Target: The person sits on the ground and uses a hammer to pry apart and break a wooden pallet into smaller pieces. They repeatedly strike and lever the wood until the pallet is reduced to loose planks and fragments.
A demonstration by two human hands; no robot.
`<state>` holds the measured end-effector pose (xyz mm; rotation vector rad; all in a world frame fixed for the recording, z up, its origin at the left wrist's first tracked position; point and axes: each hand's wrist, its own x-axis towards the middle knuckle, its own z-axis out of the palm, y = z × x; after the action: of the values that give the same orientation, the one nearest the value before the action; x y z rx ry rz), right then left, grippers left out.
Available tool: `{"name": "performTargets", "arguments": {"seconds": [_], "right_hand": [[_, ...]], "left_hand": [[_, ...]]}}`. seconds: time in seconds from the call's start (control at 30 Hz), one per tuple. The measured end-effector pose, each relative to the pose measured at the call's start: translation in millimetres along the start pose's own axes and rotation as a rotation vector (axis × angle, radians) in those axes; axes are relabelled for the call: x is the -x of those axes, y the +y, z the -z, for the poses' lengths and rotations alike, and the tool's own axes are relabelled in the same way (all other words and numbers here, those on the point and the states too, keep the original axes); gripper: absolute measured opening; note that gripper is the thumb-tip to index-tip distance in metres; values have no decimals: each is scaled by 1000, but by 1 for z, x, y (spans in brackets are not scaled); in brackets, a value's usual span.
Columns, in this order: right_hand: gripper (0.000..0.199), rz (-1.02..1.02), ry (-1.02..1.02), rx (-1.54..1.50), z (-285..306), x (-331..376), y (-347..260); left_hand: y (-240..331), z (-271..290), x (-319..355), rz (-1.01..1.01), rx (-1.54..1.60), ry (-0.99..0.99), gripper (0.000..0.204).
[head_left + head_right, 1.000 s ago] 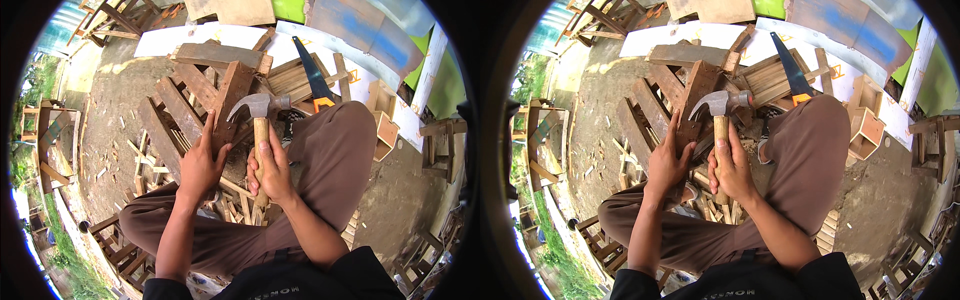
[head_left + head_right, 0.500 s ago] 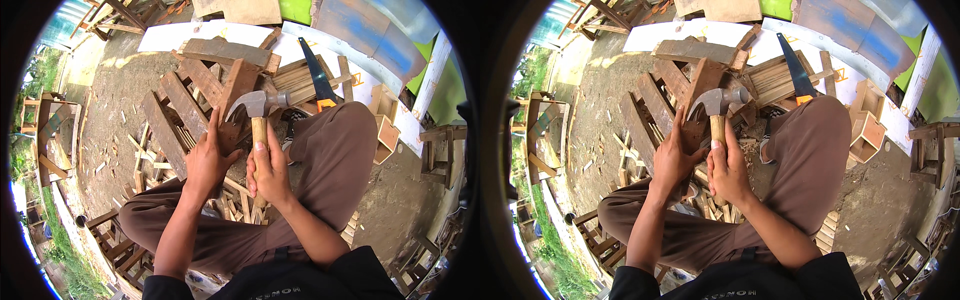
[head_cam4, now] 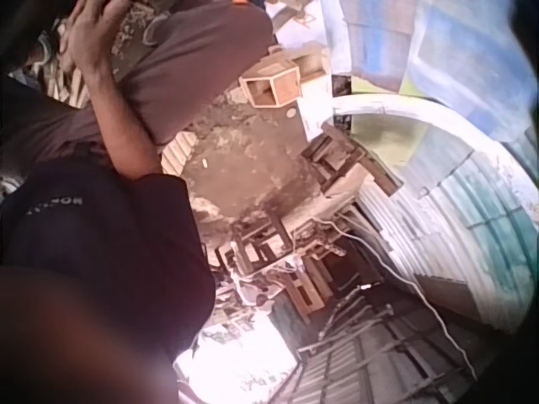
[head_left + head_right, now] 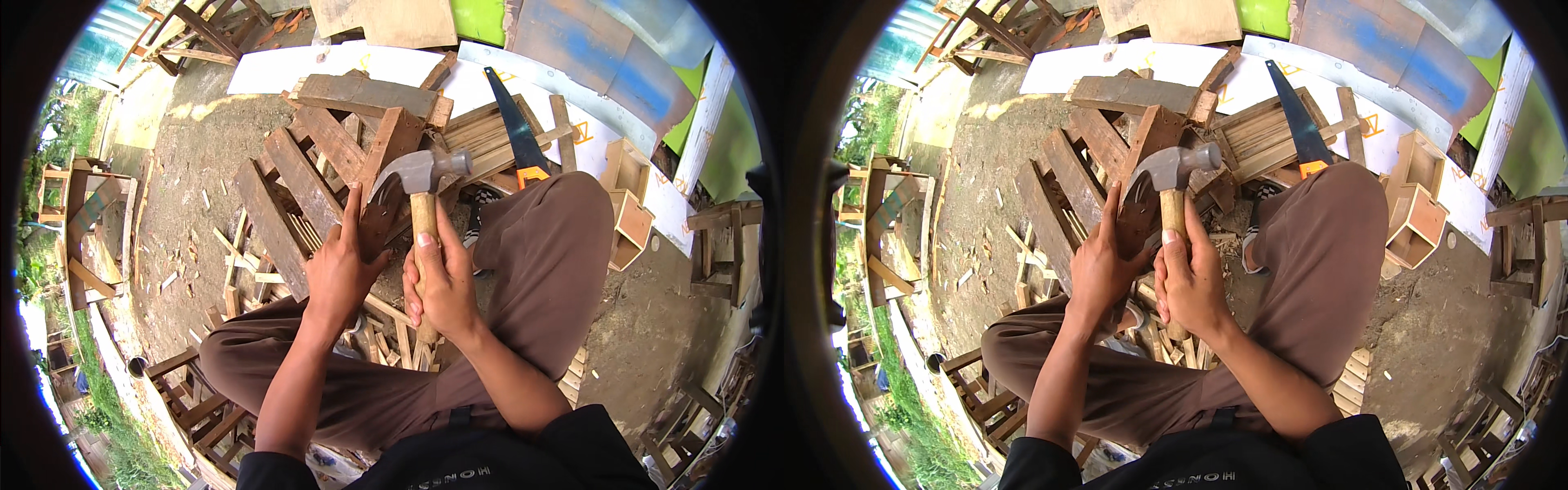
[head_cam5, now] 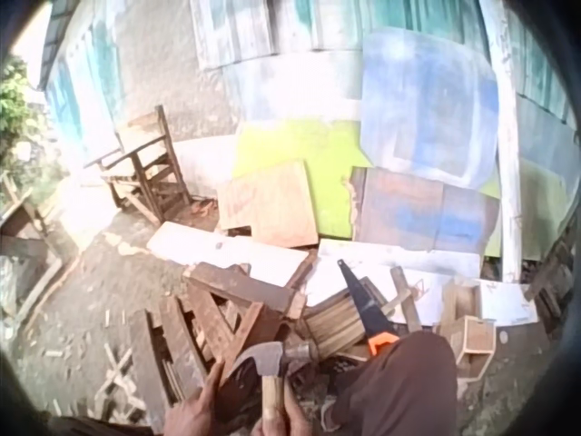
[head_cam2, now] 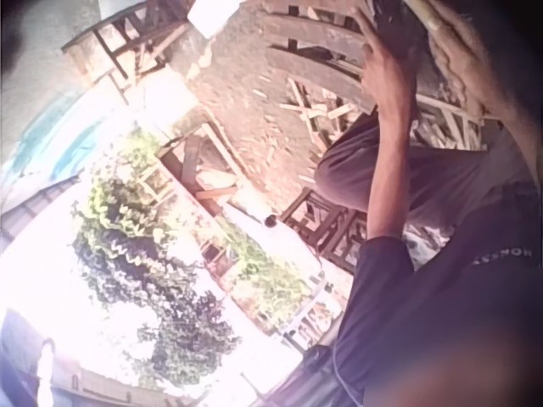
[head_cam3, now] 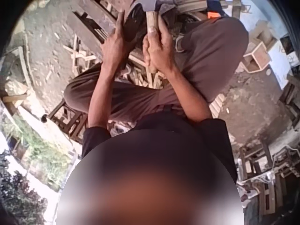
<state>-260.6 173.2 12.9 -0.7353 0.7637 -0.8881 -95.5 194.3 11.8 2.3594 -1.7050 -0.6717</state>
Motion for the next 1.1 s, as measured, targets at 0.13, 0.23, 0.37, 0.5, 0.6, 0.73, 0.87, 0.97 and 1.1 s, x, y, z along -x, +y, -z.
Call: {"name": "performTargets", "arguments": {"seconds": [0.13,0.23,0.37,0.5,0.6,0.73,0.87,0.97,1.1], "right_hand": [[55,117,93,-65,2,-1,-1],[56,-78,11,51,-7,8,7],[58,-211,-32,1,-6,19,1],[57,64,25,-114,4,-1,-11],[57,89,87,4,-2,-5,-2],[57,-67,43,36,-6,4,9],[57,-38,70,-73,8,0,0],[55,149,128,-113,10,-7,-4],[57,-158,56,50,-4,1,4]], "left_hand": [[-2,-3,2,-77,-43,91,116],[-5,-4,-1,-36,34,59,116],[-8,-6,-2,-36,77,55,117],[-8,-10,0,-54,7,95,117],[-6,-11,0,-59,-5,110,117],[0,-9,2,-86,-60,113,118],[3,-5,4,-38,-67,67,116],[3,-4,2,2,-73,33,116],[2,-6,2,9,-75,37,117]]}}
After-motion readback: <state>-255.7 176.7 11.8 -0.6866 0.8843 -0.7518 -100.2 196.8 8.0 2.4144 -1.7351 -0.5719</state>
